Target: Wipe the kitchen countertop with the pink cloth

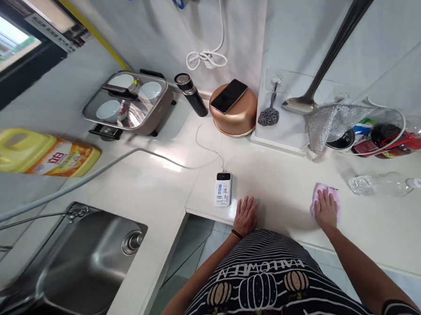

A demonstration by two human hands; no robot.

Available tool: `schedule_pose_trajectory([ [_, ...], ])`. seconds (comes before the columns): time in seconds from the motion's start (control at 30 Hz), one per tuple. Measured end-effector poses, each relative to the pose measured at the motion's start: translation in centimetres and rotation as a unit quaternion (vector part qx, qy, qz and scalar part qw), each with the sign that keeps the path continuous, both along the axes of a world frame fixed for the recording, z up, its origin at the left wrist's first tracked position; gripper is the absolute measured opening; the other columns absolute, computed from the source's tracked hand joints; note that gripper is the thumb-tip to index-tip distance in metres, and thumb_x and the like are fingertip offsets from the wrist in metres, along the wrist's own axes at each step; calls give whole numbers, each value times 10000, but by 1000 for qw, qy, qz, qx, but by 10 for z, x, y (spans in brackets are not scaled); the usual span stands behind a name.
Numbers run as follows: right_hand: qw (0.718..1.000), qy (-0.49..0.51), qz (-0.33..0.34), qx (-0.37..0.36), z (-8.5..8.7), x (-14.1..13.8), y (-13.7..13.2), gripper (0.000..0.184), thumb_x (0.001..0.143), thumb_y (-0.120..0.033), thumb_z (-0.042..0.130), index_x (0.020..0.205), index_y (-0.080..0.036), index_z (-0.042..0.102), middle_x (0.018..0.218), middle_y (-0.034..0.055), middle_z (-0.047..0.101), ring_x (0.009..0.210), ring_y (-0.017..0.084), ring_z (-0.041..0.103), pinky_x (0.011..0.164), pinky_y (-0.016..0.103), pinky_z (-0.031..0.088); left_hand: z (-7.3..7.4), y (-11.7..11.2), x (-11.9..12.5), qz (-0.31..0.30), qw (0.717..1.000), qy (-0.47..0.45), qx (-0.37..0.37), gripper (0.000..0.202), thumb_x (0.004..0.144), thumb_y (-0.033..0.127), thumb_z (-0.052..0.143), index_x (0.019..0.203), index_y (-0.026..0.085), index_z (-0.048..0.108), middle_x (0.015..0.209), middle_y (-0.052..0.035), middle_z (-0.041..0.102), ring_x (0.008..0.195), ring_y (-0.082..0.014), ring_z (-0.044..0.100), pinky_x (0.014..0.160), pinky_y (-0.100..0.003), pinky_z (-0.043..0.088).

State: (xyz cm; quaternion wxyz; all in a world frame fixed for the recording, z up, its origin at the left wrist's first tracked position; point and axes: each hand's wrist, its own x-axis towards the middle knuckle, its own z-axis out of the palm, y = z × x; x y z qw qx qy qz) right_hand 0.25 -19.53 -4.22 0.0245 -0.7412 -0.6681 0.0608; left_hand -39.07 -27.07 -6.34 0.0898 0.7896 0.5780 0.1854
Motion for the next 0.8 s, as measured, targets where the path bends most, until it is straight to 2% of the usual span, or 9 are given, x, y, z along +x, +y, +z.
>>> schedule_pose_trajectory([
  [0.1,996,9,-90,-2,1,-17,44,674,1016,-458,151,1648,-245,251,1703,114,264,1553,358,219,1200,628,237,0,0,0,-1,1000,-3,11,602,916,290,553,1506,190,484,1650,-116,380,1590,-297,180,1307,-588,142],
  [0.17,994,24,-102,-15,4,-40,74,680,1016,-472,139,1655,-251,216,1719,107,217,1560,365,185,1205,644,217,0,0,0,3,1000,2,19,602,917,289,554,1507,191,483,1644,-119,390,1588,-299,186,1304,-591,151],
  [0.27,997,41,-53,-44,8,-83,107,675,1024,-466,140,1656,-240,211,1735,86,168,1573,360,141,1222,639,193,1,1,1,12,999,13,43,585,928,298,550,1498,181,488,1631,-122,413,1585,-310,189,1295,-595,188],
  [0.37,995,34,59,-66,11,-132,114,648,1032,-437,184,1644,-236,261,1732,74,192,1574,352,146,1232,625,190,3,2,2,21,998,11,61,575,931,295,559,1488,171,491,1629,-126,415,1590,-308,159,1293,-587,208],
  [0.5,966,15,247,-69,11,-186,75,619,1020,-365,323,1628,-252,313,1727,52,215,1574,341,166,1243,589,191,5,2,5,35,998,0,56,564,935,267,556,1486,169,485,1635,-131,404,1597,-298,129,1288,-593,225],
  [0.6,924,40,375,-57,11,-196,27,658,978,-297,437,1625,-268,317,1720,41,232,1580,313,161,1256,554,171,6,2,6,41,998,-8,36,561,945,258,538,1497,182,469,1638,-126,400,1596,-297,135,1276,-610,248],
  [0.7,887,70,454,-53,10,-165,-11,641,971,-260,454,1605,-285,359,1698,24,299,1584,261,168,1265,516,169,7,2,5,39,999,-17,18,572,953,261,532,1514,191,445,1640,-127,397,1595,-297,144,1267,-624,264],
  [0.73,884,73,459,-52,9,-147,-20,619,980,-262,444,1594,-293,380,1688,22,323,1582,253,179,1263,515,177,8,2,5,38,999,-19,15,573,955,263,532,1516,191,440,1642,-128,393,1596,-299,138,1264,-627,269],
  [0.8,899,66,430,-49,6,-103,-30,577,1001,-285,417,1578,-301,412,1675,31,351,1577,260,201,1255,534,201,9,2,5,37,999,-22,14,567,960,263,528,1514,184,438,1648,-131,383,1598,-302,119,1258,-627,281],
])
